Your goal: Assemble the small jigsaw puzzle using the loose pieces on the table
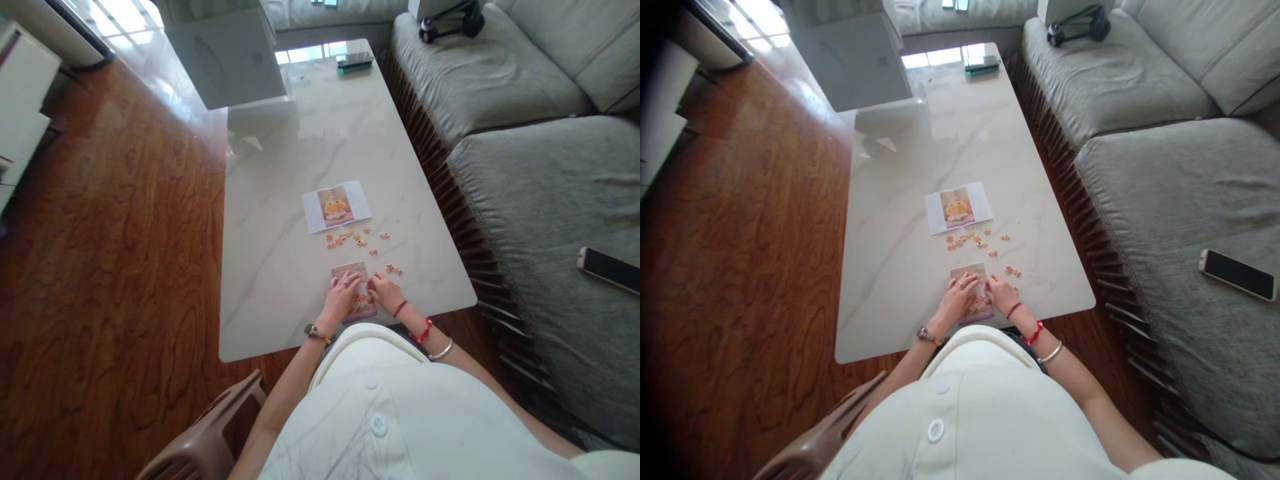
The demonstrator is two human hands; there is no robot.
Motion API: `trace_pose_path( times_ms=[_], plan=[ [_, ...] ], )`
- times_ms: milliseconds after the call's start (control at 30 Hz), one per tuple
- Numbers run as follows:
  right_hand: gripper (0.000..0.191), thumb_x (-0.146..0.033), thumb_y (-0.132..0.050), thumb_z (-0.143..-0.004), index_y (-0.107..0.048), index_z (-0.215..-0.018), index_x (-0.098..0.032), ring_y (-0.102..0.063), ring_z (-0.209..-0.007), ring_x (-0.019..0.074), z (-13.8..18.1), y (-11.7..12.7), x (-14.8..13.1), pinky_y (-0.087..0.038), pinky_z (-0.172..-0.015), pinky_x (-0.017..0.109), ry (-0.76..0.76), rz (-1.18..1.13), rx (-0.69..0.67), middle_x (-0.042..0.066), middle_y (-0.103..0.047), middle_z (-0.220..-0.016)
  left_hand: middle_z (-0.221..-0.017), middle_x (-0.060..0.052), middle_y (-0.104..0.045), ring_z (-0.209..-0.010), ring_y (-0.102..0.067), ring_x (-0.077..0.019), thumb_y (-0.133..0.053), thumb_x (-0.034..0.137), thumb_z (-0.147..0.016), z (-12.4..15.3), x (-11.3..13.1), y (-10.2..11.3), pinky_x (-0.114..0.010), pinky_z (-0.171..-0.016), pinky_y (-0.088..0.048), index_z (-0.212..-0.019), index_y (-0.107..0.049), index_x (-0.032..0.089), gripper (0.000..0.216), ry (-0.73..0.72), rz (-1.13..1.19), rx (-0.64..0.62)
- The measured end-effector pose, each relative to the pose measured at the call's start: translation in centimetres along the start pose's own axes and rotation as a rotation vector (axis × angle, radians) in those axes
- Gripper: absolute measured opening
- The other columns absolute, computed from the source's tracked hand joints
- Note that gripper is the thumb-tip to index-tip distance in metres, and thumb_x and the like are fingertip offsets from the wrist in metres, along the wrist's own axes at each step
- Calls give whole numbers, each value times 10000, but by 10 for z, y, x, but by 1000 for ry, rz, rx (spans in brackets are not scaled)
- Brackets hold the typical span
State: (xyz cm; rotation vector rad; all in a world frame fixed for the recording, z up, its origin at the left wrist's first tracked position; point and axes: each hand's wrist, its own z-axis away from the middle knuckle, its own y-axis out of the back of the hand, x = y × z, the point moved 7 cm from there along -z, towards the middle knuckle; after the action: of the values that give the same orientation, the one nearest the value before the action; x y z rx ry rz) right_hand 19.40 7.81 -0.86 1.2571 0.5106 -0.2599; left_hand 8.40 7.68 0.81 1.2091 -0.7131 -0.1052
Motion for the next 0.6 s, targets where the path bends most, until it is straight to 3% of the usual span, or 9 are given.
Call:
trace_pose_path(
  times_ms=[200,433,600],
  plan=[
    [146,-151,-526,-689,-591,-819,-166,-567,-696,137,-2,-2,17,-435,-694,265,-125,-273,62,31,-619,-736,-1275,-22,-378,-1230,-220,-163,-374,132,-765,0,-1,-2,-395,-990,-188,-1168,-385,255,421,-11,-25,20],
    [117,-271,-558,-644,-562,-676,-158,-602,-570,147,0,-16,42,-502,-494,258,-416,-845,85,21,-628,-628,-1272,-33,-383,-1228,-224,-170,-395,120,-748,0,-2,-4,-401,-979,-201,-1163,-392,242,433,2,-21,19],
    [160,-291,-606,-604,-536,-665,-160,-601,-521,150,3,-24,43,-508,-455,253,-514,-913,80,22,-623,-594,-1274,-18,-381,-1228,-222,-165,-378,128,-762,1,-3,-4,-400,-984,-190,-1170,-383,253,427,-14,-10,32]
  ],
)
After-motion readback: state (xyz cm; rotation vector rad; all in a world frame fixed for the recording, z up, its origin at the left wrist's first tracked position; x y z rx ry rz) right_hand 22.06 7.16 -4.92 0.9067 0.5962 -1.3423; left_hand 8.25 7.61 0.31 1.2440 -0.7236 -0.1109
